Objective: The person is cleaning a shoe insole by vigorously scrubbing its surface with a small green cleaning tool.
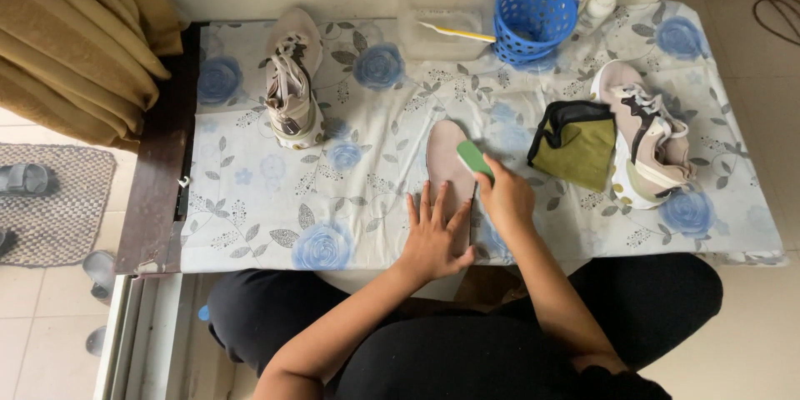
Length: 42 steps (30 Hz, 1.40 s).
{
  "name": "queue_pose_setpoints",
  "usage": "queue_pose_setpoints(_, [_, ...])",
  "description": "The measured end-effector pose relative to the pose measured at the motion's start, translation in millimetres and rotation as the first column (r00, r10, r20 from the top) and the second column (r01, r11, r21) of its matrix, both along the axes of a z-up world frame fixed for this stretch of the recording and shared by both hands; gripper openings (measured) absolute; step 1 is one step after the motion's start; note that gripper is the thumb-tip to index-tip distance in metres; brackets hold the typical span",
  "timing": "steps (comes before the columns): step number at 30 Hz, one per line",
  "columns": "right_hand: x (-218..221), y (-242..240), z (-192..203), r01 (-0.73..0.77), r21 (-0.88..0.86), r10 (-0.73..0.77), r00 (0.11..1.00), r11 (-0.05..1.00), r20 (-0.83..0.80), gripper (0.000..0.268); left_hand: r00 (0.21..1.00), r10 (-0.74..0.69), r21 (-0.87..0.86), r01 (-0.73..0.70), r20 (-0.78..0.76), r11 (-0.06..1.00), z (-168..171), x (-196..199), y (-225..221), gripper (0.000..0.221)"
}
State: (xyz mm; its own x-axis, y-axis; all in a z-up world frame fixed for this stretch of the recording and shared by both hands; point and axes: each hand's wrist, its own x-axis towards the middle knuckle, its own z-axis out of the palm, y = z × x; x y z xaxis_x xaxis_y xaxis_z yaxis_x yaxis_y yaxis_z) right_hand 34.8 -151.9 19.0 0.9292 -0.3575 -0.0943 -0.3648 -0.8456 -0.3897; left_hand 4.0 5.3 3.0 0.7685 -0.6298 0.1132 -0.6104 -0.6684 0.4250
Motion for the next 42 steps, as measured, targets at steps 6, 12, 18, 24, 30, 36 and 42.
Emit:
queue_pose_setpoints(6, [42.6,-25.9,-42.9,-0.023,-0.089,0.026,0.999,0.996,0.036,0.04,1.0,-0.003,0.01,0.003,0.003,1.0,-5.5,-4.0,0.4,0.076])
queue_pose_setpoints(12, [-48.8,-15.1,-22.1,-0.038,0.048,0.041,0.998,0.998,-0.054,0.042,1.0,-0.008,0.006,0.008,0.005,1.0,-2.3,-1.6,1.4,0.076])
queue_pose_setpoints(18, [25.9,-18.2,-41.0,-0.058,-0.052,0.065,0.988,0.997,0.137,0.04,1.0,-0.011,0.036,0.011,0.001,0.999,-1.5,-0.3,0.2,0.076])
queue_pose_setpoints(24, [7.1,-19.7,-30.1,-0.091,0.024,0.089,0.992,0.996,0.086,0.039,1.0,0.002,0.01,-0.002,0.012,1.0,-5.4,-2.3,-0.1,0.076])
queue_pose_setpoints(30, [-50.1,-10.2,-22.3,-0.078,0.043,0.077,0.997,0.996,0.016,0.041,1.0,0.01,0.017,-0.01,0.02,1.0,-4.6,-3.9,-0.8,0.074])
queue_pose_setpoints(36, [60.3,-20.4,-43.6,-0.156,-0.099,0.171,0.972,0.983,0.161,0.038,1.0,0.004,0.015,-0.004,-0.01,1.0,-5.6,-2.9,-0.2,0.077])
queue_pose_setpoints(42, [17.5,-13.7,-10.3,-0.173,0.053,0.165,0.979,0.984,0.121,0.039,1.0,0.007,0.03,-0.006,-0.01,1.0,-3.7,-3.4,0.5,0.078])
